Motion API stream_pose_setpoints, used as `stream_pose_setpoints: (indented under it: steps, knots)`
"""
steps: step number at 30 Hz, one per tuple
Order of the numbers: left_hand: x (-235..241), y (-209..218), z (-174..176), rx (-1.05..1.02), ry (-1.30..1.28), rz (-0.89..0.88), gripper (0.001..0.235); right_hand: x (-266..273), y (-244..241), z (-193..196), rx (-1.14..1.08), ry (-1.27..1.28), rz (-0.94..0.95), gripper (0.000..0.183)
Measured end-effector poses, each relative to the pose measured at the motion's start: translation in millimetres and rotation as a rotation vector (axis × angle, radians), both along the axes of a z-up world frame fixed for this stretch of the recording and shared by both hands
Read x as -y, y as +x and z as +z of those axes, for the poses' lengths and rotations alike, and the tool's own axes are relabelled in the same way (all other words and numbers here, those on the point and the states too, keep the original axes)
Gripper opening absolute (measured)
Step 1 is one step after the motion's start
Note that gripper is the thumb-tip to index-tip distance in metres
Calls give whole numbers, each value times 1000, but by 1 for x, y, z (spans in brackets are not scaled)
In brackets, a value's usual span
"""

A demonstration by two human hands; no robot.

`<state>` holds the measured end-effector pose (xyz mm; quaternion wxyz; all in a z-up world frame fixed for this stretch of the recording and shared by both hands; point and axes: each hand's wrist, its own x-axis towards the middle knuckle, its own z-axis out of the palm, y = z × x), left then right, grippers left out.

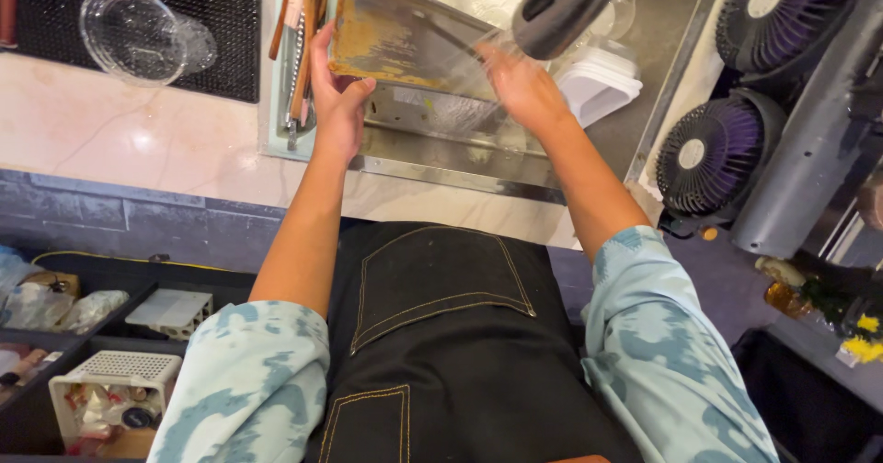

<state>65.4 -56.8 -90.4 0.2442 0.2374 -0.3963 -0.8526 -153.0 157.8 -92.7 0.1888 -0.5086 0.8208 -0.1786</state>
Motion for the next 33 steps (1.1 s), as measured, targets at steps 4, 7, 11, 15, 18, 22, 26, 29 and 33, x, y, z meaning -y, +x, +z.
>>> stream_pose_setpoints:
  steps: [4, 7, 11, 15, 18, 22, 26, 29, 33]
  knots:
    - [3, 5, -6, 27, 15, -9, 87, 8, -5, -47, -59, 226, 115, 42]
    - [7, 4, -7, 70, 20, -28, 87, 17, -7, -78, -112, 269, 50, 33]
    - [13, -3, -6, 42, -24, -64, 82, 16, -5, -102, -132, 26, 162, 33]
    - [19, -11, -3, 132, -38, -99, 84, 15, -10, -108, 16, 224, 164, 51]
    - [22, -17, 1, 67, -82, -136, 83, 13, -11, -103, 4, 257, 33, 42]
    - [21, -27, 4, 63, -121, -151, 84, 11, -5, -86, 102, 251, -68, 41]
    - [19, -33, 4, 45, -145, -101, 84, 15, 1, -63, 18, 172, -45, 38]
    - [19, -39, 8, 58, -114, -2, 82, 18, 1, -41, 748, -54, -514, 35]
    - [21, -36, 35, 111, -168, 90, 84, 13, 7, -7, -35, -123, -88, 31]
